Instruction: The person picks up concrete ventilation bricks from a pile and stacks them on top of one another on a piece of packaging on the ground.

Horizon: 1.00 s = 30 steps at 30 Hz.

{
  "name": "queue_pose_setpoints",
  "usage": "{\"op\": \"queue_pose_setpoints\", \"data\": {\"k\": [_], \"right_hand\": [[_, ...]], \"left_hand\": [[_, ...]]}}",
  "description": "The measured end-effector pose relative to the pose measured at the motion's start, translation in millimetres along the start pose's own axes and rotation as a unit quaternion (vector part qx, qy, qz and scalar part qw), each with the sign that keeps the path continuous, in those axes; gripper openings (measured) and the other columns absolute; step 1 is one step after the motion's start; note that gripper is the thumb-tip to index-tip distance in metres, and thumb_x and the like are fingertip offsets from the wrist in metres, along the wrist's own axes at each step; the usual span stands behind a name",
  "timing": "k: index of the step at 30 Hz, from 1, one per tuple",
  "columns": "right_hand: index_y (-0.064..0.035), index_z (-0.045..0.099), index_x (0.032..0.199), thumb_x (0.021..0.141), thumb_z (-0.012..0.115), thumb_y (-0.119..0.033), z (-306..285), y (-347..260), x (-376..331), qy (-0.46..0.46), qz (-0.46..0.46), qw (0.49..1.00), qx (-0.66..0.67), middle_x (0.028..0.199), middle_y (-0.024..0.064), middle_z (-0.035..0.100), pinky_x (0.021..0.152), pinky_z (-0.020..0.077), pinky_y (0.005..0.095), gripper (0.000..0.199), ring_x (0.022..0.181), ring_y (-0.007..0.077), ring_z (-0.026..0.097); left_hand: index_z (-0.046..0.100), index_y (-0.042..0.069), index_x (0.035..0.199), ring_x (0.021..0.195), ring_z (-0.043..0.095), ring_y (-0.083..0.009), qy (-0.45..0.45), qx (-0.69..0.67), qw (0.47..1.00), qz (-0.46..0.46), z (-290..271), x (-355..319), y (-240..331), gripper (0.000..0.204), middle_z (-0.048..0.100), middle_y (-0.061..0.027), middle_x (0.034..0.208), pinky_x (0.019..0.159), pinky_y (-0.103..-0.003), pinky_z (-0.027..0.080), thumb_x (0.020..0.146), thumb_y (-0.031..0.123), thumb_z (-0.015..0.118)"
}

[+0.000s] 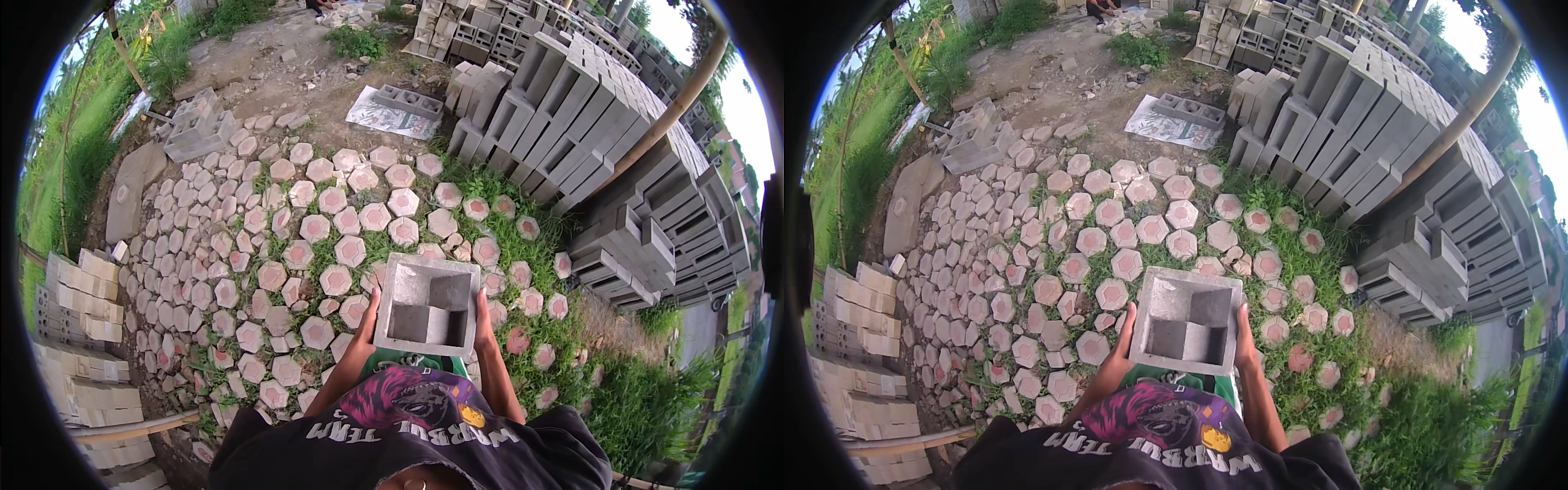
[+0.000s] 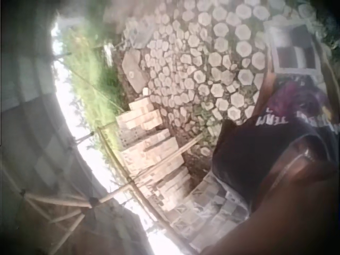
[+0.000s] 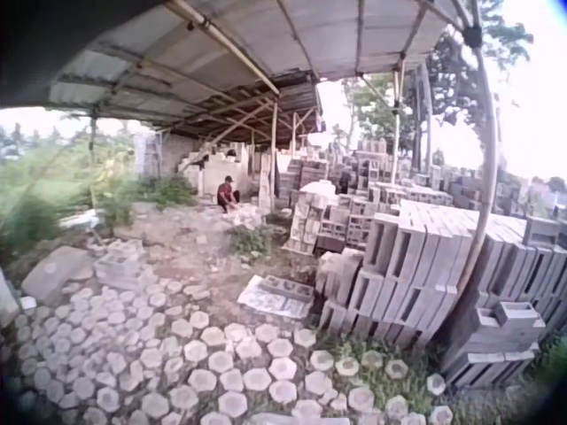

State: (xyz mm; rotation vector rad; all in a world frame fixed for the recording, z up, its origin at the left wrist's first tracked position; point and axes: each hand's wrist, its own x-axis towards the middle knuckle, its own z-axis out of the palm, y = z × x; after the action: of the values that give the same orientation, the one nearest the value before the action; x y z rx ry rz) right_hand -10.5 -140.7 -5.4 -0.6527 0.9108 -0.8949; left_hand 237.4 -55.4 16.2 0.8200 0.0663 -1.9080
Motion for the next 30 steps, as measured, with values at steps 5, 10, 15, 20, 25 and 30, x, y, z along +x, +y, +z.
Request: {"op": "queue_pose_setpoints", "data": {"k": [5,10,15,20,25,30], "right_hand": [[-0.0006,0.043,0.135,0.097,0.040,-0.051,8,-36,78,-0.050,0.002,0.995,-0.090,0.128,0.0104,0.054,0.100,0.0388,0.0335,0.063,0.113,0.0211,0.053],[-0.0011,0.043,0.133,0.094,0.047,-0.047,9,-61,168,-0.052,0.053,0.994,-0.075,0.126,0.0113,0.053,0.098,0.0380,0.0339,0.061,0.111,0.0210,0.052],[-0.0019,0.038,0.137,0.092,0.052,-0.042,-2,-96,284,-0.073,0.077,0.994,-0.026,0.130,0.0114,0.050,0.101,0.0349,0.0348,0.062,0.117,0.0219,0.048],[-0.0002,0.041,0.133,0.090,0.056,-0.040,3,-156,386,-0.068,0.087,0.994,-0.018,0.125,0.0135,0.053,0.093,0.0428,0.0346,0.061,0.108,0.0242,0.055],[-0.0019,0.047,0.128,0.091,0.050,-0.047,23,-209,474,-0.045,0.084,0.994,-0.051,0.115,0.0107,0.059,0.091,0.0428,0.0336,0.058,0.101,0.0203,0.056],[-0.0026,0.048,0.127,0.090,0.051,-0.048,49,-240,572,-0.066,0.090,0.992,-0.065,0.114,0.0104,0.059,0.090,0.0438,0.0334,0.058,0.100,0.0202,0.057]], "left_hand": [[0.048,0.009,0.133,0.109,0.058,-0.0273,0.044,0.028,0.998,0.036,18,53,46,0.081,0.058,-0.0124,0.123,0.094,-0.045,0.045,0.084,0.074,0.039],[0.048,0.009,0.133,0.108,0.058,-0.0271,0.054,0.023,0.997,0.050,32,123,94,0.079,0.058,-0.0123,0.123,0.093,-0.044,0.046,0.085,0.072,0.040],[0.048,0.009,0.133,0.108,0.058,-0.0269,0.071,0.022,0.995,0.070,58,210,151,0.077,0.059,-0.0121,0.122,0.093,-0.044,0.046,0.086,0.070,0.042],[0.047,0.008,0.133,0.107,0.059,-0.0268,0.085,0.020,0.992,0.088,107,285,219,0.075,0.059,-0.0120,0.122,0.092,-0.043,0.046,0.087,0.068,0.043],[0.047,0.008,0.134,0.106,0.059,-0.0266,0.085,0.016,0.990,0.111,162,346,291,0.074,0.060,-0.0118,0.121,0.092,-0.043,0.047,0.088,0.066,0.045],[0.048,0.008,0.133,0.104,0.059,-0.0262,0.073,-0.029,0.990,0.119,163,418,357,0.070,0.060,-0.0117,0.119,0.090,-0.042,0.048,0.088,0.062,0.047]]}}
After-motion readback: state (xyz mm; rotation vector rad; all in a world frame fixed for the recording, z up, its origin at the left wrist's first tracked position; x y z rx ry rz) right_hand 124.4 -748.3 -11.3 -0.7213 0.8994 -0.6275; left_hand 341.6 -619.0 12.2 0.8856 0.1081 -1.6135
